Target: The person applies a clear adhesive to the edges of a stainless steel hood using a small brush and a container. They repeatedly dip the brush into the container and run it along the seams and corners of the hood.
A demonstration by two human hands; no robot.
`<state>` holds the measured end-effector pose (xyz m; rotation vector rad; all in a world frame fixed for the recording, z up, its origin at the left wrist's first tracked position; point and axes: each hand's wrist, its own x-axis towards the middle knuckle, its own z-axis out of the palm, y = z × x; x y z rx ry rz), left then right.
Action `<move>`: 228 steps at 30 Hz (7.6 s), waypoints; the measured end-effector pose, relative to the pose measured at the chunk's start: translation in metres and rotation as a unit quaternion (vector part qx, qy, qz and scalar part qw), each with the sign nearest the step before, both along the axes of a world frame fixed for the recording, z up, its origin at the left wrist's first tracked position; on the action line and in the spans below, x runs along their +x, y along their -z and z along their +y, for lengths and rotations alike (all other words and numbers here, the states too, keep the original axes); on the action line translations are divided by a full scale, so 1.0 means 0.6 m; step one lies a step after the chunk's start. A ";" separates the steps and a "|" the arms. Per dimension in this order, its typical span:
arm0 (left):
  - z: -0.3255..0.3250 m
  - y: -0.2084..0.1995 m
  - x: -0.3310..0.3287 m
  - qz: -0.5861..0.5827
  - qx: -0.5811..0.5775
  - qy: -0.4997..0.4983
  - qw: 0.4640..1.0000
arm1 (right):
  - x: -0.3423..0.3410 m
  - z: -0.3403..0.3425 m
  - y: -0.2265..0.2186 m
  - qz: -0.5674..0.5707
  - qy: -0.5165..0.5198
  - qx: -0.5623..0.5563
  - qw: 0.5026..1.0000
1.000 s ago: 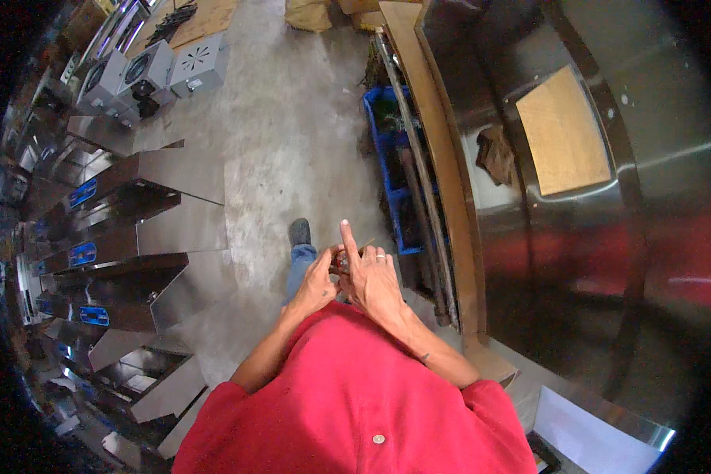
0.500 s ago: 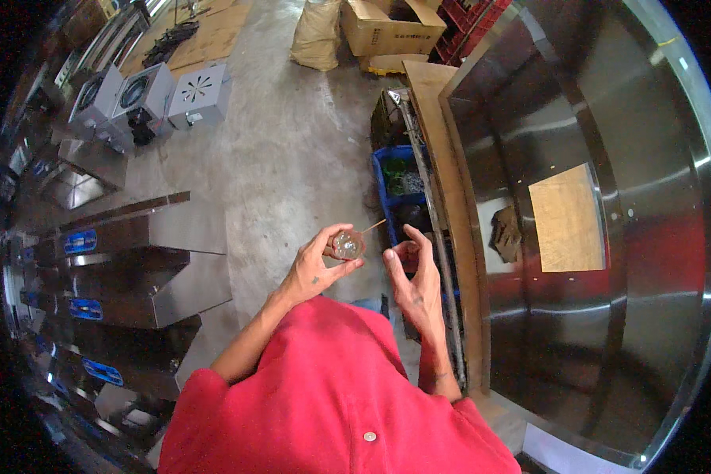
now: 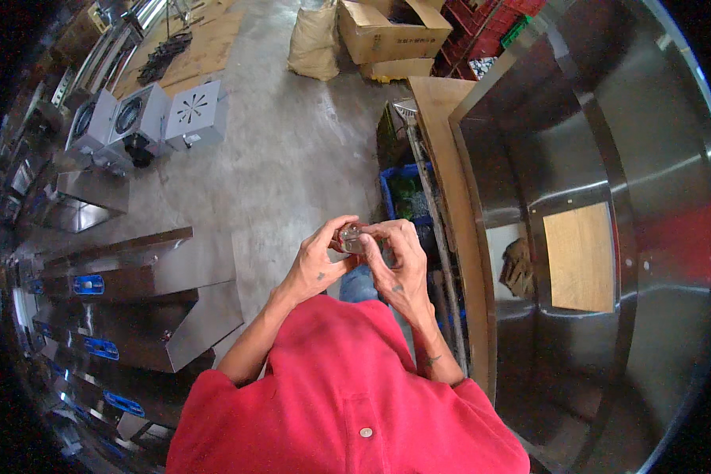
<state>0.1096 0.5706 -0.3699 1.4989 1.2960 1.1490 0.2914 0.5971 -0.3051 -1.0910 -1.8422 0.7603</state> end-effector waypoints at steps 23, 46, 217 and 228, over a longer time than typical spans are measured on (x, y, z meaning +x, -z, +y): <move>0.431 -0.050 0.136 -0.005 0.042 0.043 0.998 | 0.143 0.382 -0.049 -0.047 0.091 0.114 0.988; 0.678 -0.055 0.044 -0.025 0.089 0.217 0.972 | 0.018 0.510 -0.050 -0.081 0.298 0.148 0.940; 0.607 -0.079 0.036 -0.100 0.060 0.146 0.982 | 0.323 0.769 -0.652 -0.359 0.369 0.548 0.659; 0.606 -0.075 0.032 -0.088 0.054 0.147 0.984 | 0.321 0.766 -0.652 -0.367 0.365 0.540 0.664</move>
